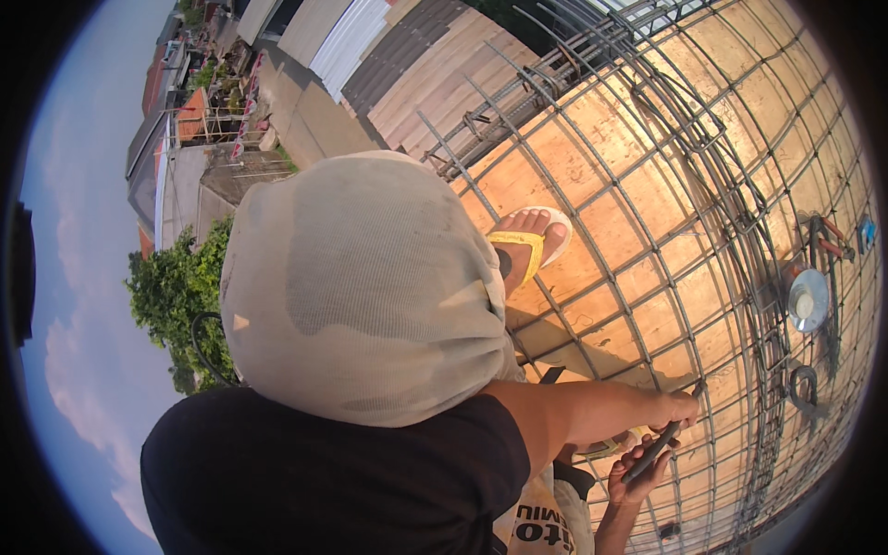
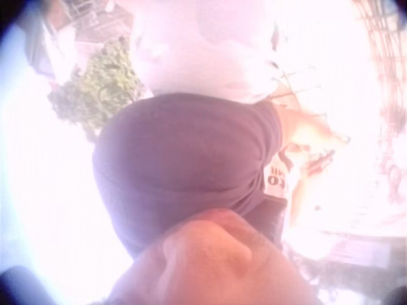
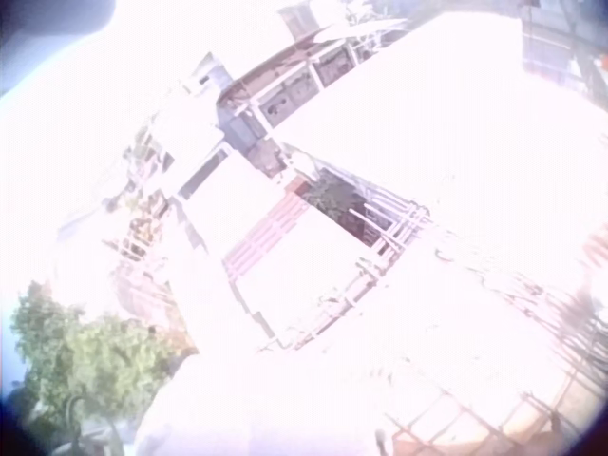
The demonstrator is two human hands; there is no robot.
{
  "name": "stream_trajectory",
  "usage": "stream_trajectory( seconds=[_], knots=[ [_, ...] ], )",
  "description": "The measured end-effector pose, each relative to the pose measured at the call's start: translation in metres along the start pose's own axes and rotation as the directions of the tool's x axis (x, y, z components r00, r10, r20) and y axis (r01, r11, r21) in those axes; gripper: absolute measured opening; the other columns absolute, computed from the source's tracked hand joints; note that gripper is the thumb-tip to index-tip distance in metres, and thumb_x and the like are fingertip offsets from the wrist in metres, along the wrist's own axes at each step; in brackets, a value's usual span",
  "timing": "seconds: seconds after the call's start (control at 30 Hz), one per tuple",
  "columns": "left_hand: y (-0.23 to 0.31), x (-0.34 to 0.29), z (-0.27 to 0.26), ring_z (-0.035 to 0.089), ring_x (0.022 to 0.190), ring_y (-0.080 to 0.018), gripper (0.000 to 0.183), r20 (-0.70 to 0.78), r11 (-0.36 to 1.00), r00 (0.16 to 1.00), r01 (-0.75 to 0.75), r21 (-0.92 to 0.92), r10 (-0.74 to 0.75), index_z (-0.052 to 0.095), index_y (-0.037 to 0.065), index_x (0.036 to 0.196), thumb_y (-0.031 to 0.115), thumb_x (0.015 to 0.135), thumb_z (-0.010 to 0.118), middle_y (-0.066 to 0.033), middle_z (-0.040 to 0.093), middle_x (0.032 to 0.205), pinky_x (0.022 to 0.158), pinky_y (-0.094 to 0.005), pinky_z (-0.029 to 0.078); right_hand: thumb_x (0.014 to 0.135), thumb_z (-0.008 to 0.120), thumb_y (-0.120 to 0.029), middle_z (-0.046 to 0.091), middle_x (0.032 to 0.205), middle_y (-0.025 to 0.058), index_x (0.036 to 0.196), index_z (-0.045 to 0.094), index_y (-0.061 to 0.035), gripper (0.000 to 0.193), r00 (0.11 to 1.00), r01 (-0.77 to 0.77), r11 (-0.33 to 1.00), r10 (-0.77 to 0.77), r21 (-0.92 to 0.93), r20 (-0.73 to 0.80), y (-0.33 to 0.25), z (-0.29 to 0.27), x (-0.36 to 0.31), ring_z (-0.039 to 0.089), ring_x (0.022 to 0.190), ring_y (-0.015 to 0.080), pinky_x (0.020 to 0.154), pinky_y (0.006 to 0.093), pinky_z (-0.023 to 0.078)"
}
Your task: The person ties steel reinforcing bars together using wire and pliers while working on a roof structure.
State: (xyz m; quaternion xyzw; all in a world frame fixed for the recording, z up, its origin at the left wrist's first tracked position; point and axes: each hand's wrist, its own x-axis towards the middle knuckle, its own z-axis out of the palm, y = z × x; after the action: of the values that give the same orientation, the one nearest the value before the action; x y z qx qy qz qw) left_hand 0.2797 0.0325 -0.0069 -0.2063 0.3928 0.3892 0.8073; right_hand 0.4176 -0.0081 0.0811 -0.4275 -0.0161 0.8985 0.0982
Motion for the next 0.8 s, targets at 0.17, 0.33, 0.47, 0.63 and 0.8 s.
stream_trajectory(
  seconds=[0.17, 0.33, 0.47, 0.63, 0.8],
  knots=[
    [-0.002, 0.004, -0.008, 0.039, 0.045, -0.0165, 0.018, 0.301, 0.97, 0.952, 0.12, -0.213, -0.052, 0.048, 0.008, 0.069, 0.009, 0.086, 0.054, -0.001, 0.04, 0.055, 0.058, -0.0468, 0.053, 0.1, 0.049, -0.051, 0.057, 0.133, 0.0231, 0.145, 0.037, -0.0013, 0.068, 0.989, 0.04, 0.954, -0.08, 0.297, 0.121, 0.017, 0.029, 0.011, 0.064, 0.113, 0.031, 0.096, 0.0465, 0.055],
    [0.003, 0.015, -0.008, 0.045, 0.052, -0.0176, 0.021, 0.384, 0.933, 0.915, 0.239, -0.268, -0.124, 0.047, 0.008, 0.067, 0.01, 0.088, 0.052, -0.003, 0.042, 0.056, 0.063, -0.0505, 0.055, 0.103, 0.052, -0.033, 0.061, 0.111, 0.0091, 0.144, 0.036, -0.0022, 0.054, 0.999, 0.032, 0.954, -0.035, 0.298, 0.006, -0.003, 0.02, 0.002, 0.065, 0.086, 0.0147, 0.076, 0.0345, 0.061],
    [-0.011, 0.012, 0.011, 0.05, 0.057, -0.0204, 0.015, 0.286, 0.904, 0.958, 0.129, -0.408, -0.008, 0.052, 0.003, 0.077, 0.012, 0.089, 0.055, -0.0065, 0.047, 0.063, 0.063, -0.0528, 0.055, 0.103, 0.051, -0.026, 0.056, 0.093, 0.0021, 0.137, 0.041, -0.0029, 0.042, 0.989, 0.017, 0.997, -0.005, 0.078, -0.149, -0.023, 0.03, -0.013, 0.056, 0.071, 0.0058, 0.064, 0.0268, 0.059],
    [-0.018, 0.021, 0.002, 0.06, 0.07, -0.027, 0.02, 0.228, 0.94, 0.971, 0.011, -0.342, 0.072, 0.055, -0.002, 0.096, 0.014, 0.088, 0.063, -0.0132, 0.054, 0.081, 0.058, -0.0505, 0.056, 0.099, 0.059, -0.023, 0.055, 0.08, -0.0003, 0.121, 0.05, -0.0063, 0.03, 0.921, -0.095, 0.963, -0.011, -0.252, -0.39, -0.03, 0.06, -0.016, 0.052, 0.059, 0.0041, 0.049, 0.02, 0.053],
    [-0.002, -0.001, 0.011, 0.061, 0.07, -0.026, 0.027, -0.104, 0.996, 0.991, -0.083, 0.014, 0.084, 0.057, -0.002, 0.094, 0.014, 0.079, 0.071, -0.0157, 0.06, 0.087, 0.057, -0.0448, 0.055, 0.092, 0.066, -0.021, 0.056, 0.072, 0.0019, 0.116, 0.053, -0.0055, 0.031, 0.891, -0.207, 0.763, -0.112, -0.612, -0.44, -0.041, 0.063, -0.018, 0.052, 0.055, 0.0093, 0.047, 0.0242, 0.05]
  ],
)
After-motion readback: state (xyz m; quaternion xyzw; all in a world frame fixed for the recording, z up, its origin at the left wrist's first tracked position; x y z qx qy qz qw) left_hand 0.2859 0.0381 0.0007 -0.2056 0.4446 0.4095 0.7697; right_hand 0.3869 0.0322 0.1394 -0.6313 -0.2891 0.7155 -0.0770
